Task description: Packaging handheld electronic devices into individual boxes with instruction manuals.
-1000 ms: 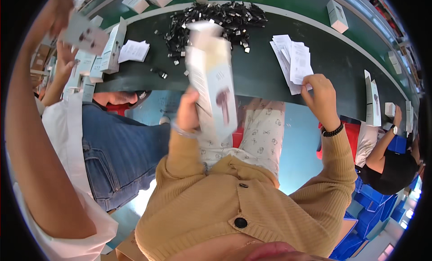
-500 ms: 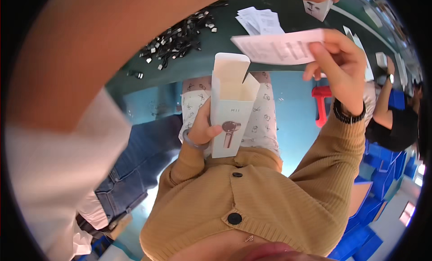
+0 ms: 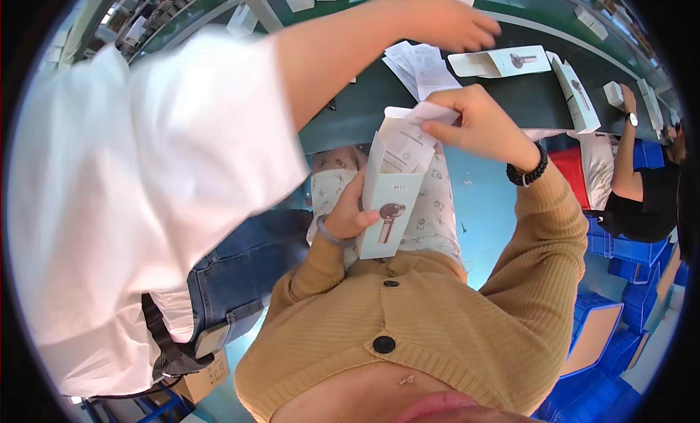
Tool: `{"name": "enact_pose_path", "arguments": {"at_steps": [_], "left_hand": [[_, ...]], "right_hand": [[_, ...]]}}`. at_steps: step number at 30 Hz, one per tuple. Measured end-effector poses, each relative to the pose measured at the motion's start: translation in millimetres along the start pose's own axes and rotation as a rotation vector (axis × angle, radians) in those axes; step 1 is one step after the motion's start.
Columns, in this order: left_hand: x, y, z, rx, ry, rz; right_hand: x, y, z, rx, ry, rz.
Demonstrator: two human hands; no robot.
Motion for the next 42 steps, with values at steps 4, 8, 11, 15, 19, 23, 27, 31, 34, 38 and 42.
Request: {"name": "enact_pose_path", "arguments": {"at_steps": [4,8,11,15,19,23,27,31,34,38,42], "left_hand": [[-1,1,-3,0.056,-0.007,0.015],[-11,-6,-12,-0.055,0.095,0.041],[-26,-13,-33,-0.093,0.194,0.09],[-40,-23,-54,-0.209,0.186,0.123],[-45,-7,-51,-0.094,0.339,0.146],[-51,-8,-68,-0.016,0.34,0.156],[-52,-12,-81,0.038,0.327,0.221],[-44,-24,-89,0.001,0.301,0.175],[-39,-29,-91,-0.015,0.283,0.203],[-38,-28,-90,-0.026,0.276,0.234],[-33,-30,-82,-0.041,0.269,0.215]], "right_hand": [[2,-10,23,-0.229,0.013,-0.188],[13,-21,31,-0.163,0.17,-0.21],[51,5,19,-0.119,0.42,-0.098],[137,59,57,-0.639,0.254,0.178],[177,81,95,-0.733,0.175,0.338],[173,103,92,-0.634,0.198,0.359],[147,88,62,-0.641,0.336,0.218],[124,73,32,-0.629,0.503,0.128],[106,53,19,-0.479,0.617,0.08],[103,44,16,-0.487,0.694,0.023],[139,89,59,-0.491,0.448,0.08]]}}
Point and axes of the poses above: each hand's wrist, its own x-axis towards the middle knuckle, its own z-axis out of the palm, y = z × x, the point moved 6 cm from there along x, towards the middle knuckle, and after that the axes turned 14 degrees about -x, right-handed, at the moved point
